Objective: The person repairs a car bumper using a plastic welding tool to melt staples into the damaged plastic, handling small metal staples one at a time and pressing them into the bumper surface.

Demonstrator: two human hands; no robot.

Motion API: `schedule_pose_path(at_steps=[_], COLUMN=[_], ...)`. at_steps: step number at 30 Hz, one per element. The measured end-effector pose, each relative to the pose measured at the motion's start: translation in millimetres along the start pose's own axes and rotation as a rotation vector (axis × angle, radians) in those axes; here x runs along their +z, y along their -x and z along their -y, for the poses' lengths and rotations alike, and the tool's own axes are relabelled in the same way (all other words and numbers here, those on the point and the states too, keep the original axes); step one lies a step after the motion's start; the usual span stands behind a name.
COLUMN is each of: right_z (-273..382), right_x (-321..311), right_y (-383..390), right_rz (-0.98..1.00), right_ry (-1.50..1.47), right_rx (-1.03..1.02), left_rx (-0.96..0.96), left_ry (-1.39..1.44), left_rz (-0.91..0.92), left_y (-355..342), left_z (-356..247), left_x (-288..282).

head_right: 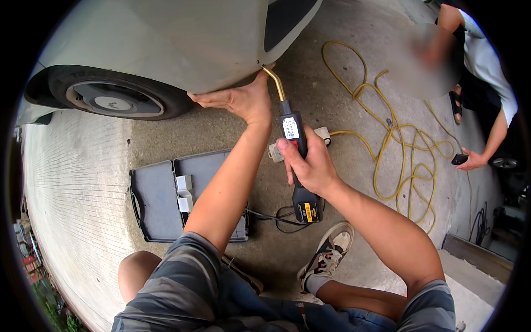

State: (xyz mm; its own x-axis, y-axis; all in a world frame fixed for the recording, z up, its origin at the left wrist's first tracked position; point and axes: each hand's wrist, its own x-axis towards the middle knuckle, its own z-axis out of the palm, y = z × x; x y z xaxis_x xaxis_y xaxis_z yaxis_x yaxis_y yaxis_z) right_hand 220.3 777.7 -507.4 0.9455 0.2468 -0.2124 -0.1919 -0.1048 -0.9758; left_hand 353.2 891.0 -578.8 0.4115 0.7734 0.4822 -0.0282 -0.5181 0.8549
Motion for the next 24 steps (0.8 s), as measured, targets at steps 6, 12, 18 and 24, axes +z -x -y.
schedule_pose_path(at_steps=[6, 12, 18, 24], right_z=[-0.7, -0.2, -0.3, -0.3], right_x=[1.1, 1.3, 0.8, 0.2], right_y=[0.5, 0.2, 0.4, 0.3], right_rz=[-0.004, 0.000, 0.001, 0.011], right_ry=[-0.010, -0.013, -0.013, -0.009], right_rx=[0.012, 0.017, 0.023, 0.028], left_rx=[-0.002, 0.049, 0.103, -0.004], left_ry=[0.003, 0.008, 0.012, 0.025], left_rz=[0.010, -0.022, -0.045, 0.006], left_y=[0.9, 1.1, -0.1, 1.4], left_z=[2.6, 4.0, 5.3, 2.3], left_x=[0.6, 1.1, 2.0, 0.2])
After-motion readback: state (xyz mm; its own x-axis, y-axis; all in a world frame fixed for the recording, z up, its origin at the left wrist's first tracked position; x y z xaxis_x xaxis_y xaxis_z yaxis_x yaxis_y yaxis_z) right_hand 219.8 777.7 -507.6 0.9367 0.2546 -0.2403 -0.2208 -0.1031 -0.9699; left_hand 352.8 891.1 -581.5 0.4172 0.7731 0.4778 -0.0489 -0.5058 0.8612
